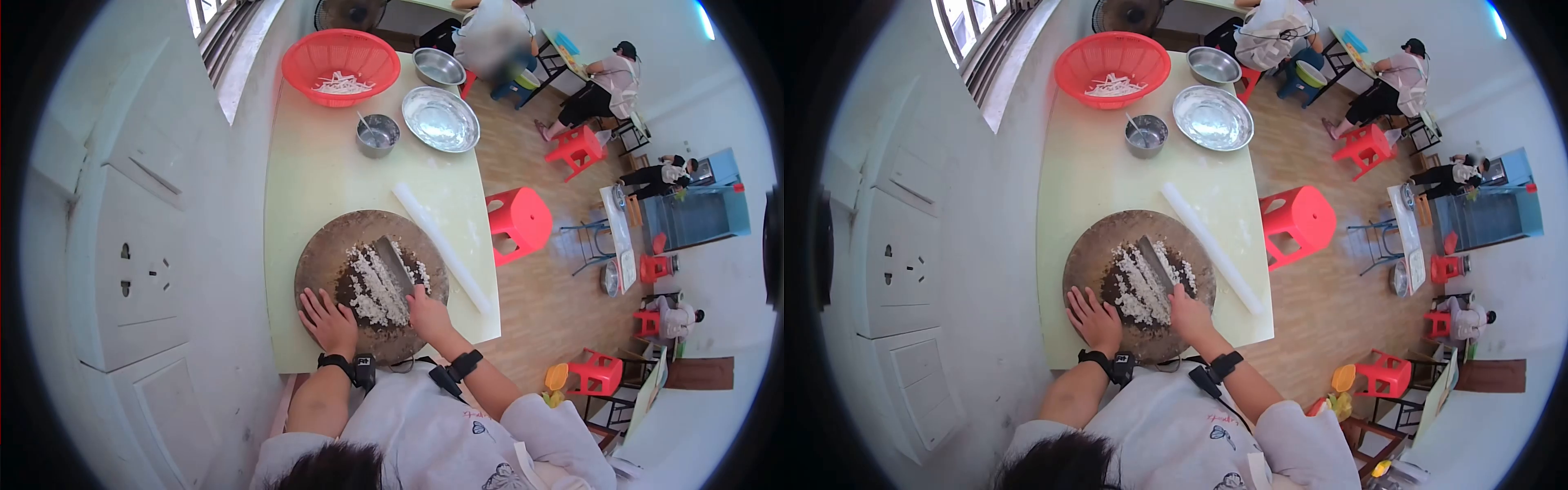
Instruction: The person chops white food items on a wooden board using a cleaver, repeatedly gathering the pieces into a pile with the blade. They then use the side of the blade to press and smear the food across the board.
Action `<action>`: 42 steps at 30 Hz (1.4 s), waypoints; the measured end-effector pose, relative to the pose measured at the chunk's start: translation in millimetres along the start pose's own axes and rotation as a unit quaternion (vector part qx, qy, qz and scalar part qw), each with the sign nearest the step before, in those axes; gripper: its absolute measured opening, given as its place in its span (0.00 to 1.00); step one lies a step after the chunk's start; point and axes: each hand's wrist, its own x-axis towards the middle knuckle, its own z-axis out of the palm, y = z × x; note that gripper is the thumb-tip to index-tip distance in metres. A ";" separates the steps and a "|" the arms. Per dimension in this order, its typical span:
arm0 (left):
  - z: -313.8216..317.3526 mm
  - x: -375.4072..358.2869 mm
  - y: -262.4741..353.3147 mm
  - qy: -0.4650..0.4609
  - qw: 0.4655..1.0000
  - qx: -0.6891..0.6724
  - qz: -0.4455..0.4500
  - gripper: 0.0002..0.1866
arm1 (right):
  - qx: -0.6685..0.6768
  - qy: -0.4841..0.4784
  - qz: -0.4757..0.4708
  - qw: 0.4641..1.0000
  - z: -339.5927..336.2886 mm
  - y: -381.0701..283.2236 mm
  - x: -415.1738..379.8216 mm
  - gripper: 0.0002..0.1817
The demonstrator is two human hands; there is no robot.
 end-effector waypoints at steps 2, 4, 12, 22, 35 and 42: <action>-1.2 2.1 1.9 -0.004 1.000 0.003 0.000 0.27 | -0.002 -0.008 -0.007 1.000 -4.3 2.3 1.8 0.11; 0.4 0.6 0.4 -0.019 1.000 -0.004 0.000 0.28 | 0.024 -0.012 0.026 0.999 -14.5 0.1 3.4 0.11; -1.1 1.0 1.1 -0.022 1.000 -0.006 -0.005 0.28 | 0.063 0.100 0.092 0.989 -6.9 54.6 27.3 0.14; -0.9 1.1 1.7 -0.017 1.000 -0.012 -0.009 0.28 | 0.186 0.024 0.107 0.977 3.2 74.7 35.7 0.21; 2.9 0.1 1.0 -0.025 0.999 -0.022 -0.019 0.28 | 0.153 0.015 -0.037 0.987 -6.9 47.0 32.5 0.16; 1.5 0.0 -0.4 -0.028 0.999 -0.019 -0.015 0.28 | -0.058 0.075 -0.159 0.983 -1.3 13.6 -1.4 0.07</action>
